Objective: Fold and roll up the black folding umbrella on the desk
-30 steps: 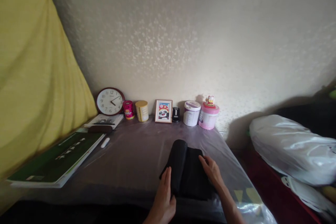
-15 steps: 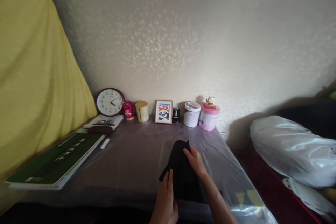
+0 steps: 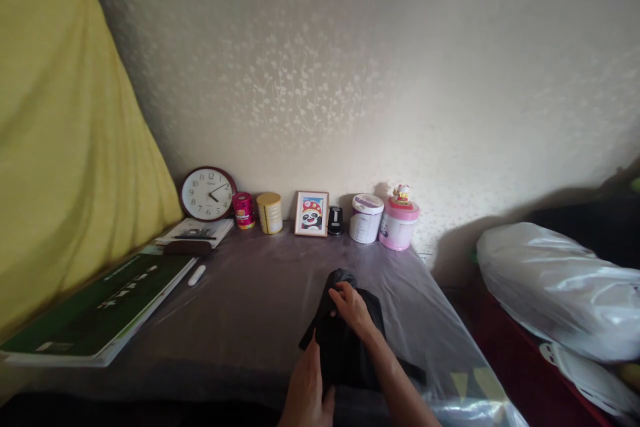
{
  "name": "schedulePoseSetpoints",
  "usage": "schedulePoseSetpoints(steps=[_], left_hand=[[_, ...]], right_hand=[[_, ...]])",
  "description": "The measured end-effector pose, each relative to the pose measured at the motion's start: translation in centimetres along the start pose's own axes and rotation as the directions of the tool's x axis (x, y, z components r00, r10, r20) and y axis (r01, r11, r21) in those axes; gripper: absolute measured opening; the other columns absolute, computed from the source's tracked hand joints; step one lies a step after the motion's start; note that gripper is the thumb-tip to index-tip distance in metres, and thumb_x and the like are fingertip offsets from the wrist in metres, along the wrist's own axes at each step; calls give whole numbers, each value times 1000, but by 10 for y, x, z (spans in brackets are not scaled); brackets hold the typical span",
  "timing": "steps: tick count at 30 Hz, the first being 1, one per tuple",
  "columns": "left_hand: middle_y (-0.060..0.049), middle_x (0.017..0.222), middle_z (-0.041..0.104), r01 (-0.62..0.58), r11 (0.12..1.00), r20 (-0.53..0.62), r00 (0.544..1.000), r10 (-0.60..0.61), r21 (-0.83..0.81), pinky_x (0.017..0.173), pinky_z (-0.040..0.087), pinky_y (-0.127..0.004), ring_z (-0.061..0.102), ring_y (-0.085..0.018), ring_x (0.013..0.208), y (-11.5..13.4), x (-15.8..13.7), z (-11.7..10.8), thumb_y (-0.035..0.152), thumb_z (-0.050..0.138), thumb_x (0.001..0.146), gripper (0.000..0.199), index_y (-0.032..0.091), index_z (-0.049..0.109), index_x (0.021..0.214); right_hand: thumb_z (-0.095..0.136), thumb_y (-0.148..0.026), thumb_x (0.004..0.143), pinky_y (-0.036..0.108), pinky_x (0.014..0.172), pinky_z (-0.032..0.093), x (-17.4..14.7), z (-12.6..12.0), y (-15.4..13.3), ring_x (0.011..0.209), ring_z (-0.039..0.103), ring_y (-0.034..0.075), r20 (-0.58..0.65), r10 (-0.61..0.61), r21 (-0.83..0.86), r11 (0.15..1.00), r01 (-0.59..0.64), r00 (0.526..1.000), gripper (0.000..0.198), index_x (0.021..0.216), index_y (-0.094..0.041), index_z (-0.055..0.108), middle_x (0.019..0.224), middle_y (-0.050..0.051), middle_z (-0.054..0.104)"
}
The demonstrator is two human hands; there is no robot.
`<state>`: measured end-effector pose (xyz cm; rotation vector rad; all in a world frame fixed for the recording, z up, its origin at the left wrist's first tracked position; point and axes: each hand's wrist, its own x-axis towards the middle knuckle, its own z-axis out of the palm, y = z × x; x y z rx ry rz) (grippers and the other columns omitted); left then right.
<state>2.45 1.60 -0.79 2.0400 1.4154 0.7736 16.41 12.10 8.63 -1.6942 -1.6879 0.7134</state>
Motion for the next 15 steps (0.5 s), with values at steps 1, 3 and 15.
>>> schedulePoseSetpoints(steps=[1,3,15], left_hand=[[-17,143,32,-9,1000,-11,1000,9,4,109,28,-46,29,-30,132,-2,-3,-1,16,49,69,76,10,20,139],[-18,140,37,5,1000,-74,997,-3,25,107,31,-45,33,-31,130,-1,-9,-6,20,50,71,71,10,24,137],[-16,149,16,53,990,91,994,-66,133,109,20,-55,15,-39,135,46,17,-25,5,57,50,93,12,28,138]], right_hand=[[43,-34,85,24,66,44,-3,-1,-3,68,66,15,57,-28,20,999,27,998,25,95,-19,60,72,2,71],[38,-33,87,23,63,44,-8,-2,-8,61,65,13,125,-97,48,995,92,987,26,89,-20,60,72,0,72],[40,-27,90,25,77,45,-32,-2,-7,85,61,16,162,-410,-162,886,434,897,27,97,-26,66,87,0,71]])
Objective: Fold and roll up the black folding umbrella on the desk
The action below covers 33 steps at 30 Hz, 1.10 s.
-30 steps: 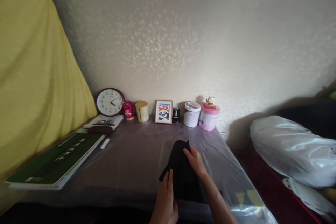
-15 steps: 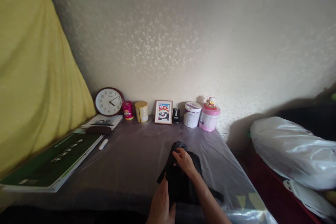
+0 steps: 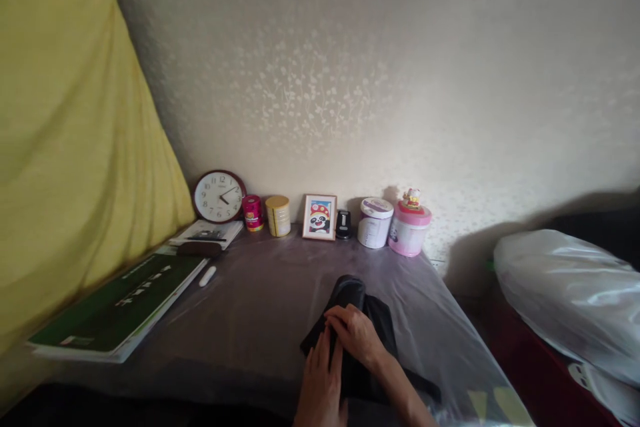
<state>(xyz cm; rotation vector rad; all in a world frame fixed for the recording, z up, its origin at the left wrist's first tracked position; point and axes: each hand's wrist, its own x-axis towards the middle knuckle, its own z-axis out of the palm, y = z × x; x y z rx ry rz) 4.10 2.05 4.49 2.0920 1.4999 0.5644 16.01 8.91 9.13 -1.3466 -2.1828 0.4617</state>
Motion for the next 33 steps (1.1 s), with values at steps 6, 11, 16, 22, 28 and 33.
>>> schedulePoseSetpoints(steps=[6,11,16,22,28,33], left_hand=[[-18,148,14,77,997,19,997,-77,-6,110,23,-46,17,-34,136,-4,10,15,0,51,46,97,8,23,139],[-13,149,17,154,987,32,988,-152,-45,110,22,-44,19,-30,136,-5,13,18,2,46,51,93,12,21,140],[-13,149,18,161,984,45,986,-158,-73,110,21,-42,20,-29,136,3,10,7,2,47,49,96,13,21,140],[-19,148,16,157,988,91,984,-156,-1,110,23,-38,20,-29,136,9,7,-2,-3,48,42,104,6,15,140],[-13,149,20,100,975,-5,995,-103,-198,111,21,-34,21,-23,136,0,-1,-1,2,46,50,97,13,16,141],[-8,148,20,25,904,-28,999,-41,-426,112,16,-31,19,-17,136,-2,-7,-16,6,40,60,86,14,12,141]], right_hand=[[40,-28,91,39,100,33,0,4,18,112,52,21,-85,-177,-6,984,177,981,30,94,-24,69,102,3,69],[37,-27,91,47,106,20,27,8,42,117,48,22,-82,-118,-74,991,112,990,32,95,-24,69,107,3,68],[35,-27,90,44,104,26,53,7,64,117,48,21,-156,-28,-103,995,12,987,33,95,-22,68,109,5,67],[36,-30,86,33,98,36,53,1,91,107,56,20,-278,236,-39,966,-256,931,36,108,-16,61,112,10,64],[29,-36,85,33,85,44,-4,-29,120,98,61,23,-378,461,9,869,-495,803,41,103,-17,61,104,13,67],[28,-43,85,25,65,48,-40,-37,120,84,66,19,-229,640,234,767,-597,733,41,98,-21,59,92,7,69]])
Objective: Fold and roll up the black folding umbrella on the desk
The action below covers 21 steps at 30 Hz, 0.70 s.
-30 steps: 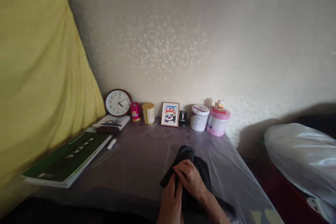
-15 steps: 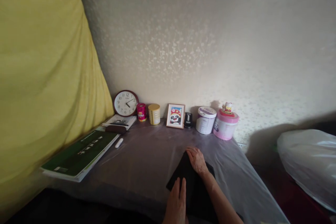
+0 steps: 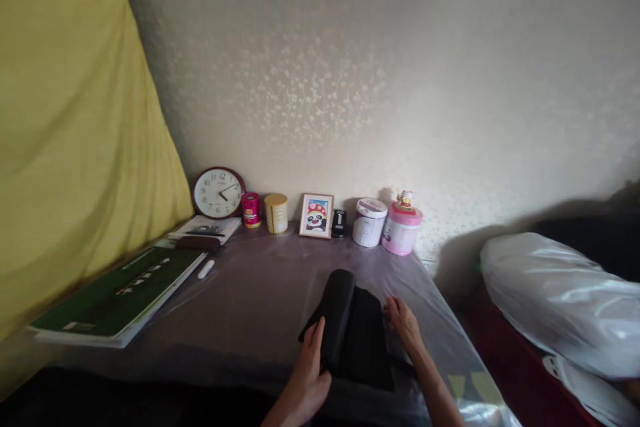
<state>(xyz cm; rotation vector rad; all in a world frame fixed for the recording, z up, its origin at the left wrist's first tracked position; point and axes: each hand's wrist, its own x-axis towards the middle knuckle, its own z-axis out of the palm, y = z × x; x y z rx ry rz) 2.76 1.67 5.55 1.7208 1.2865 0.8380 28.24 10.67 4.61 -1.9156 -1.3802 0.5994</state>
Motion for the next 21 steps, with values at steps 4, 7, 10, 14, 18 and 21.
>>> schedulePoseSetpoints(steps=[4,7,10,14,18,21], left_hand=[[-7,147,21,-10,996,1,1000,10,-89,113,13,-33,17,-16,136,2,-3,-10,8,39,64,85,18,8,142],[-9,147,19,-28,995,12,1000,29,-93,113,12,-35,15,-17,137,0,-4,-10,8,39,63,84,16,8,142],[-12,147,18,-42,998,7,999,42,-49,113,13,-33,15,-18,137,-5,-3,-3,5,38,61,85,12,10,141],[-14,147,18,-48,998,-57,997,51,49,112,17,-31,19,-19,136,-14,1,12,1,38,58,86,10,12,140],[-16,146,19,-41,991,-68,996,50,130,111,19,-32,21,-19,135,-17,4,17,-1,39,58,87,10,11,140],[-15,147,19,-16,985,-39,999,23,174,112,18,-31,20,-18,136,-13,3,15,-3,38,56,90,10,10,141]], right_hand=[[30,-45,83,25,58,47,-10,2,-10,77,66,19,54,41,29,999,-42,998,42,96,-19,60,88,8,69],[33,-48,81,28,67,47,-17,3,-20,81,65,22,14,-13,18,1000,13,1000,43,88,-19,63,85,8,70],[35,-51,80,29,72,46,-23,5,-27,84,65,23,-62,-91,5,996,91,994,43,90,-20,63,85,7,70],[38,-52,78,30,67,45,-25,14,-29,74,64,23,-90,-92,-6,996,92,992,43,90,-18,62,75,7,68],[41,-51,75,31,64,44,-23,20,-33,71,62,23,-86,-117,82,989,124,989,39,75,-18,61,70,8,65],[40,-54,76,28,57,42,-23,20,-44,62,57,19,-83,-182,192,962,195,980,41,65,-19,57,62,3,60]])
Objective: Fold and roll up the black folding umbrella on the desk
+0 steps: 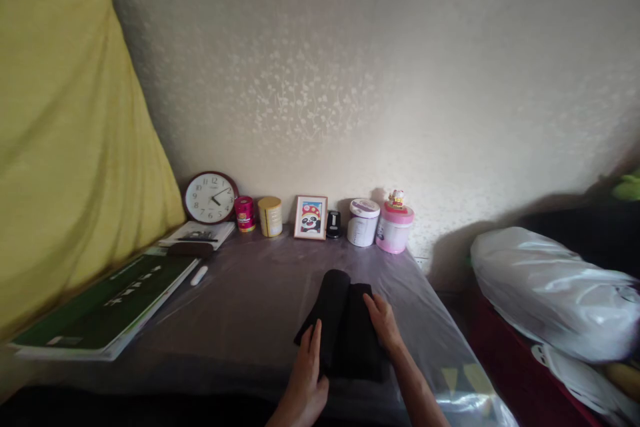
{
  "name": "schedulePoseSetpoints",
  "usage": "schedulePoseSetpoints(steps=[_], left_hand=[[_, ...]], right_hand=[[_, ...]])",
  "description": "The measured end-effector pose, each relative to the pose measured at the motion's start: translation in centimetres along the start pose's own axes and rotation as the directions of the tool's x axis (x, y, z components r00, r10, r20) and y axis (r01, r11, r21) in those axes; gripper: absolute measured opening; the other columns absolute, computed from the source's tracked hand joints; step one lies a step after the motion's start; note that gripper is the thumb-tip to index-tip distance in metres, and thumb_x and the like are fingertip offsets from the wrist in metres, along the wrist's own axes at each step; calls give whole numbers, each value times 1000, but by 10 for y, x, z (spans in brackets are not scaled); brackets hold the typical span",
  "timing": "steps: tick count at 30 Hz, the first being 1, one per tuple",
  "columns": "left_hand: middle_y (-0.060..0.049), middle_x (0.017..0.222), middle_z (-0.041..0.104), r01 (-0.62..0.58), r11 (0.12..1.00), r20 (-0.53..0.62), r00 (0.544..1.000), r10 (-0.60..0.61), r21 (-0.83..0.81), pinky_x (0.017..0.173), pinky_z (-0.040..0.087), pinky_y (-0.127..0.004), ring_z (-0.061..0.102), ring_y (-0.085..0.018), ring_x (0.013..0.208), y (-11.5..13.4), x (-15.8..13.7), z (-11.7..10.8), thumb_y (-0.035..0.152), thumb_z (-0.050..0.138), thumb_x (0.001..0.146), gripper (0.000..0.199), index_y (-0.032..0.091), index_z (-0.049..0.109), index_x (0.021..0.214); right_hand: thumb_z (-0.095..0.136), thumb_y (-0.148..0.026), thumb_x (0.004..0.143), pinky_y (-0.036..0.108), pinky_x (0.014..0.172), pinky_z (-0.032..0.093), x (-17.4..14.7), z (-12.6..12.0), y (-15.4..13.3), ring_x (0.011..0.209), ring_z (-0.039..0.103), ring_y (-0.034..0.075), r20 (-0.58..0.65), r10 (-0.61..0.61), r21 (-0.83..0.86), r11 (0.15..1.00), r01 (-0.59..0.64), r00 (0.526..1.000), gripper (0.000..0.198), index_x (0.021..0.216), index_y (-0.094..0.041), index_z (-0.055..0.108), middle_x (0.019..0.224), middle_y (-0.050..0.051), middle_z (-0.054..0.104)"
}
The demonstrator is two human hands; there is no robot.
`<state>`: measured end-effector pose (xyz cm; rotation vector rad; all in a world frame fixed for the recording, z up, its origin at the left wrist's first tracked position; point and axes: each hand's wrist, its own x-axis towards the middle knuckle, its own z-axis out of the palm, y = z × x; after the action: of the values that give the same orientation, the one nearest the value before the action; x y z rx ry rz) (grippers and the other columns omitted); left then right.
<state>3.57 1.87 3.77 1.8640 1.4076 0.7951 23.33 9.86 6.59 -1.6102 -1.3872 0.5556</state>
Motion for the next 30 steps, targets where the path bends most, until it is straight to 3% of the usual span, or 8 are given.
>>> schedulePoseSetpoints(steps=[5,11,18,23,26,28,30], left_hand=[[-16,147,19,72,993,37,996,-76,96,111,19,-28,22,-19,135,13,-1,-6,-6,39,53,93,6,10,140],[-18,147,21,90,977,41,994,-100,192,110,20,-27,24,-20,135,19,0,-5,-8,41,54,92,3,10,140],[-18,145,27,7,971,5,1000,-9,237,111,23,-30,29,-23,133,2,2,0,-1,47,52,86,4,26,136],[-18,134,44,50,949,-73,997,-28,313,105,34,-44,41,-31,125,-31,-2,13,12,51,63,66,8,39,128],[-21,128,50,-59,925,-97,990,102,376,98,42,-44,47,-32,119,-49,-10,11,19,52,69,60,8,38,127],[-22,126,52,-161,880,-132,961,243,446,94,46,-41,51,-30,116,-53,-16,5,23,51,74,59,7,35,128],[-21,125,51,-182,835,-202,923,327,519,93,47,-39,52,-28,116,-47,-20,-3,25,49,78,57,7,33,129]], right_hand=[[46,-58,74,25,51,38,4,14,-26,54,48,14,-71,-108,157,980,118,992,42,61,-19,54,55,-1,53],[43,-51,76,30,66,45,15,51,-37,72,61,22,-60,-60,90,994,65,996,45,86,-13,64,75,9,67],[49,-35,78,28,68,46,19,71,-39,78,66,22,105,-3,-10,1000,4,994,33,99,-14,62,81,9,70],[44,-31,84,22,56,43,13,73,-51,46,60,11,307,-19,-17,1000,26,952,23,94,-19,60,65,-1,70],[41,-28,86,19,55,42,6,69,-60,44,57,8,392,-87,-39,993,111,916,20,84,-20,59,69,-3,72],[40,-25,87,19,57,41,1,66,-65,52,61,9,419,-131,-87,979,184,898,21,80,-21,59,73,-2,73],[40,-23,87,19,62,41,-2,65,-68,65,65,11,431,-165,-132,961,242,887,21,80,-22,60,74,-2,73]])
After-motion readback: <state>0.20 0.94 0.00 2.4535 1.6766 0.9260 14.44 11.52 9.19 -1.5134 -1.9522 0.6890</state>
